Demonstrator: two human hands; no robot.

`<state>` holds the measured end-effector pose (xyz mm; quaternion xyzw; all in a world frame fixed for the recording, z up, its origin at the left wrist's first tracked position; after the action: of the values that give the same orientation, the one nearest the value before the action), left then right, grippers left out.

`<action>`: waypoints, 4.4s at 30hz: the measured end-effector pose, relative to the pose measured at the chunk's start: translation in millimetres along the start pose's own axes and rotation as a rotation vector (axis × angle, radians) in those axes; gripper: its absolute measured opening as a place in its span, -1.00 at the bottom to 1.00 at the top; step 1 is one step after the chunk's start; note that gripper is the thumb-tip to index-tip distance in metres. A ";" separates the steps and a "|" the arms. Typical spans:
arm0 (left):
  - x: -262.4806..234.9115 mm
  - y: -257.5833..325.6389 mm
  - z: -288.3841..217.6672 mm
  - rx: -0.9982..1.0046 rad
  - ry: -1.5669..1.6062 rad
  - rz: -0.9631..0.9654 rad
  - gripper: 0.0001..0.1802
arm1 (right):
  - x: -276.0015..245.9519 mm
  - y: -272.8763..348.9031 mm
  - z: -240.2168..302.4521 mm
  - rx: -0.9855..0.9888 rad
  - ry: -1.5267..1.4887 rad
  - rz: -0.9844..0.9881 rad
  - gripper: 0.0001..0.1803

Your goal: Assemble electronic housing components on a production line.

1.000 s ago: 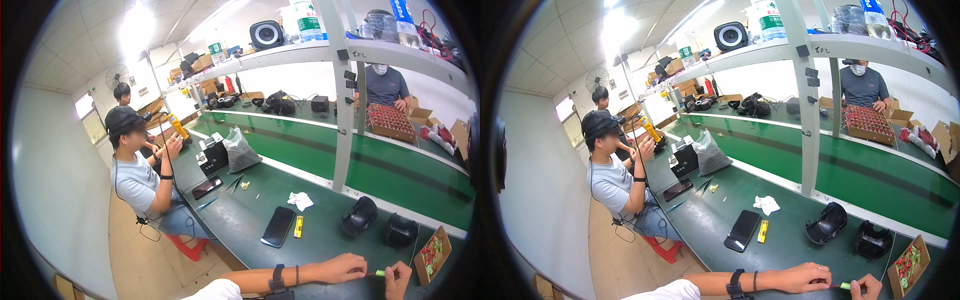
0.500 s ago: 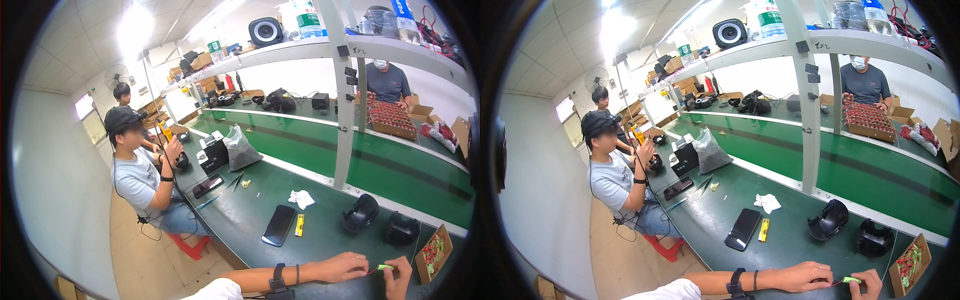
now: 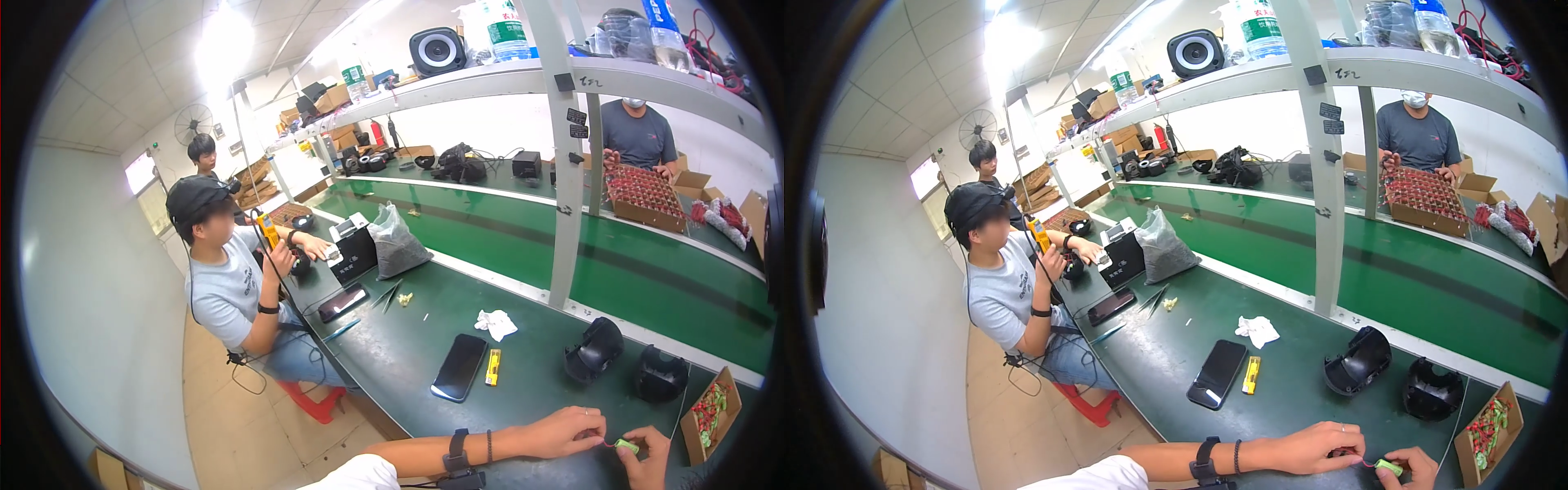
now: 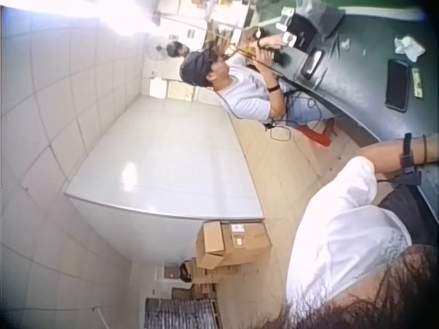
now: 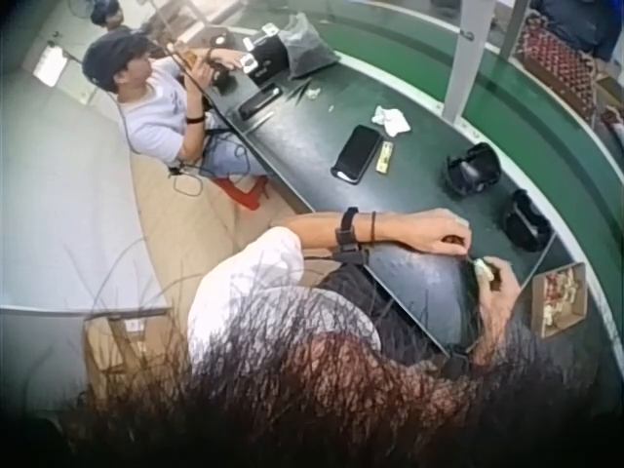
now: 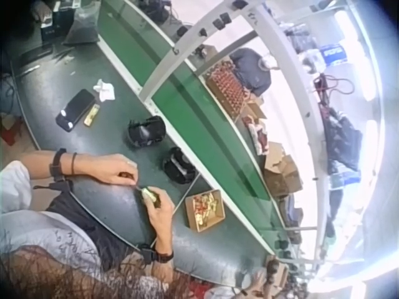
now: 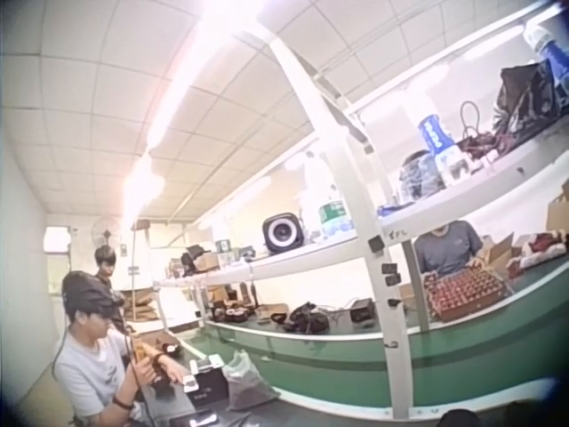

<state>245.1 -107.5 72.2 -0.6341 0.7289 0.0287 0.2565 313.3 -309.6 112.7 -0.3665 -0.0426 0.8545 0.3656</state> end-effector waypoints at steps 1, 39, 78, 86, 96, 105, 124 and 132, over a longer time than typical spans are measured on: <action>-0.3 -0.5 -0.6 0.001 0.001 0.001 -0.84 | 2.4 2.6 -10.1 0.152 -0.093 0.028 -0.80; 0.7 -0.1 0.2 -0.010 -0.054 0.033 -0.81 | 10.1 3.8 -13.1 0.203 -0.051 0.208 -0.76; -10.3 3.1 0.6 -0.086 -0.236 -0.019 -0.85 | 29.6 0.9 -45.0 -0.042 -0.042 0.163 -0.75; 11.4 -19.4 -35.6 -0.175 -0.156 0.026 -0.84 | 3.5 11.0 -46.6 -0.125 -0.171 -0.055 -0.79; 12.3 -13.1 -35.8 -0.172 -0.234 0.057 -0.83 | 9.5 8.7 -45.4 -0.140 -0.203 -0.030 -0.67; 8.5 -8.8 -17.8 -0.268 -0.161 0.076 -0.79 | 3.3 7.6 -42.3 0.133 -0.443 -0.036 -0.78; 4.5 -7.2 0.5 -0.203 -0.169 -0.042 -0.89 | 0.3 2.8 -41.2 -0.214 -0.115 -0.189 -0.84; 7.3 -10.9 13.8 0.003 -0.099 -0.005 -0.81 | -10.3 15.3 -26.6 0.321 -0.255 -0.118 -0.87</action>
<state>259.6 -111.2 60.4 -0.6334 0.7137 0.0580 0.2933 326.6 -332.7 94.3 -0.1892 0.0269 0.8669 0.4604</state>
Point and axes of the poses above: each hand's wrist, its own y-axis away from the middle knuckle, its own x-axis out of the palm, z = x × y, the point moved 5 cm from there along -y, towards the middle knuckle, and after that the axes turned 4 degrees about -x, right-handed, at the moved point
